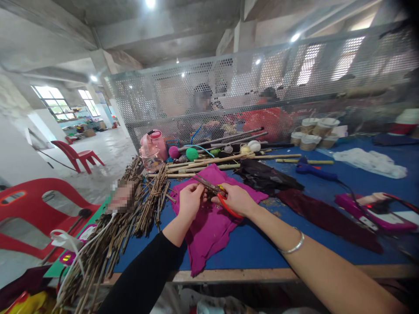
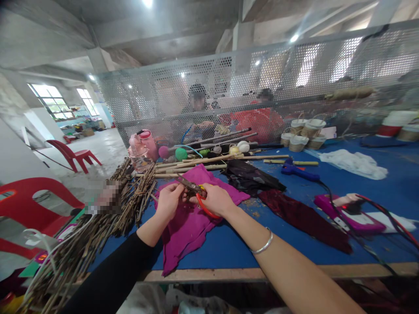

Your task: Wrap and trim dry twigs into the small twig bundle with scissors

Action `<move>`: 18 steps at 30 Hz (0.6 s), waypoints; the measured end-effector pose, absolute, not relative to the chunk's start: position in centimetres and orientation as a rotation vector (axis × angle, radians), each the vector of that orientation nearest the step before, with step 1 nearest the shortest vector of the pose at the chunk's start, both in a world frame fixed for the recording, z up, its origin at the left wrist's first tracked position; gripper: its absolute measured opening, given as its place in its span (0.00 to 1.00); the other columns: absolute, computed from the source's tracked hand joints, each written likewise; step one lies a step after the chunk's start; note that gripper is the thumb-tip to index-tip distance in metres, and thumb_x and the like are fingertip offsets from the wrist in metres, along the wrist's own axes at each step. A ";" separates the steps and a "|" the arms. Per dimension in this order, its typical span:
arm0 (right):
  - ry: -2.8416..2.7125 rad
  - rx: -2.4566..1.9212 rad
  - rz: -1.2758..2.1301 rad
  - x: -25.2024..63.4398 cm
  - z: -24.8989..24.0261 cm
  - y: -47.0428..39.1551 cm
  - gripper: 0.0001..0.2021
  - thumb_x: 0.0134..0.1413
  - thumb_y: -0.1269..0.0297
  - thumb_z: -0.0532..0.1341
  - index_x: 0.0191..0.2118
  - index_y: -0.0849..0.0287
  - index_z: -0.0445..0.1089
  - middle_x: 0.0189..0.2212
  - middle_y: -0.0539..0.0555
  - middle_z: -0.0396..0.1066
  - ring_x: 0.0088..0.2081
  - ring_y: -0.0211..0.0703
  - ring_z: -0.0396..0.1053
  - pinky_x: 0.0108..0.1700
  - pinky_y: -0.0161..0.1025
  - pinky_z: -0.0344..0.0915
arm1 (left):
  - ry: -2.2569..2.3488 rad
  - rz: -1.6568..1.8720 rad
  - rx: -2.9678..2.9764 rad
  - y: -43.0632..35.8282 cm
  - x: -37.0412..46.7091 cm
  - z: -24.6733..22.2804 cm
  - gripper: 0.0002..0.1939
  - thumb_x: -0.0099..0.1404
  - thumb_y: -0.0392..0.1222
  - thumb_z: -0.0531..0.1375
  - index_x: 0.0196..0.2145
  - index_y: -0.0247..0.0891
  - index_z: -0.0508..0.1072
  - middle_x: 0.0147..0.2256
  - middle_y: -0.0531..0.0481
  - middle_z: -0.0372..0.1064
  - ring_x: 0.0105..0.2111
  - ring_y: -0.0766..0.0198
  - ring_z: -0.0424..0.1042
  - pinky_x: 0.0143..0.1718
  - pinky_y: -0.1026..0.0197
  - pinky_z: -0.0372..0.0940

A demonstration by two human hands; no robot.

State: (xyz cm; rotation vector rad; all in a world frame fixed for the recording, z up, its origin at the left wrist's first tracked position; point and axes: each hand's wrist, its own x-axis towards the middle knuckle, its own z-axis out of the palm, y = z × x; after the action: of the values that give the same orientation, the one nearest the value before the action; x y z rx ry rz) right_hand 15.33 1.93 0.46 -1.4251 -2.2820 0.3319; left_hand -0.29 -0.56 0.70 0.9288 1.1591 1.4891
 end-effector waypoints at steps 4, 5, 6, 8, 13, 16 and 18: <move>-2.268 -1.434 0.384 15.3 0.6 2.0 0.21 0.43 0.41 0.56 0.30 0.57 0.65 0.25 0.51 0.69 0.25 0.38 0.65 0.24 0.31 0.50 | 1.164 1.533 0.969 -0.4 -0.4 0.8 0.10 0.49 0.43 0.60 0.24 0.32 0.69 0.20 0.54 0.64 0.17 0.74 0.61 0.19 0.70 0.59; -2.267 -1.427 0.402 15.3 0.7 2.0 0.21 0.43 0.41 0.56 0.30 0.57 0.66 0.25 0.51 0.69 0.25 0.38 0.65 0.24 0.31 0.50 | 1.173 1.541 0.971 -0.4 -0.4 0.8 0.10 0.49 0.43 0.60 0.24 0.32 0.70 0.21 0.54 0.64 0.18 0.74 0.61 0.19 0.70 0.59; -2.268 -1.419 0.416 15.2 0.8 2.0 0.21 0.44 0.42 0.55 0.30 0.57 0.66 0.26 0.52 0.70 0.26 0.37 0.65 0.25 0.31 0.50 | 1.183 1.547 0.971 -0.4 -0.4 0.8 0.10 0.49 0.43 0.60 0.25 0.32 0.70 0.21 0.53 0.64 0.18 0.74 0.61 0.19 0.70 0.59; -2.270 -1.412 0.418 15.3 0.9 2.0 0.21 0.45 0.42 0.55 0.31 0.57 0.66 0.27 0.52 0.70 0.26 0.38 0.65 0.25 0.31 0.50 | 1.196 1.560 0.966 -0.3 -0.5 0.8 0.10 0.49 0.43 0.60 0.27 0.32 0.71 0.22 0.53 0.65 0.19 0.73 0.62 0.20 0.70 0.60; -2.306 -1.410 0.394 15.4 0.8 1.9 0.23 0.45 0.42 0.55 0.37 0.57 0.64 0.30 0.53 0.71 0.28 0.40 0.66 0.27 0.32 0.52 | 1.232 1.586 1.002 -0.4 -0.6 0.9 0.09 0.50 0.41 0.59 0.27 0.32 0.71 0.21 0.54 0.64 0.19 0.73 0.62 0.21 0.69 0.61; -2.330 -1.340 0.415 15.4 0.6 1.9 0.22 0.44 0.44 0.57 0.40 0.56 0.63 0.34 0.53 0.70 0.32 0.41 0.67 0.29 0.32 0.54 | 1.244 1.595 1.046 -0.4 -0.5 0.8 0.06 0.49 0.38 0.58 0.26 0.32 0.70 0.21 0.54 0.64 0.19 0.73 0.61 0.20 0.70 0.60; -2.331 -1.328 0.414 15.4 0.6 1.8 0.22 0.45 0.45 0.57 0.40 0.56 0.63 0.35 0.54 0.70 0.33 0.42 0.67 0.30 0.33 0.54 | 1.248 1.587 1.081 -0.4 -0.6 0.7 0.06 0.50 0.38 0.58 0.26 0.32 0.70 0.21 0.54 0.65 0.19 0.73 0.61 0.20 0.70 0.60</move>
State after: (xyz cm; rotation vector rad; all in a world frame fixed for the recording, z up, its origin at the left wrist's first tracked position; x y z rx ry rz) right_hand 15.42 1.85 0.60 -1.3276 -2.3310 0.4142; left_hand -0.56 -0.41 0.72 1.0807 1.2480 1.5871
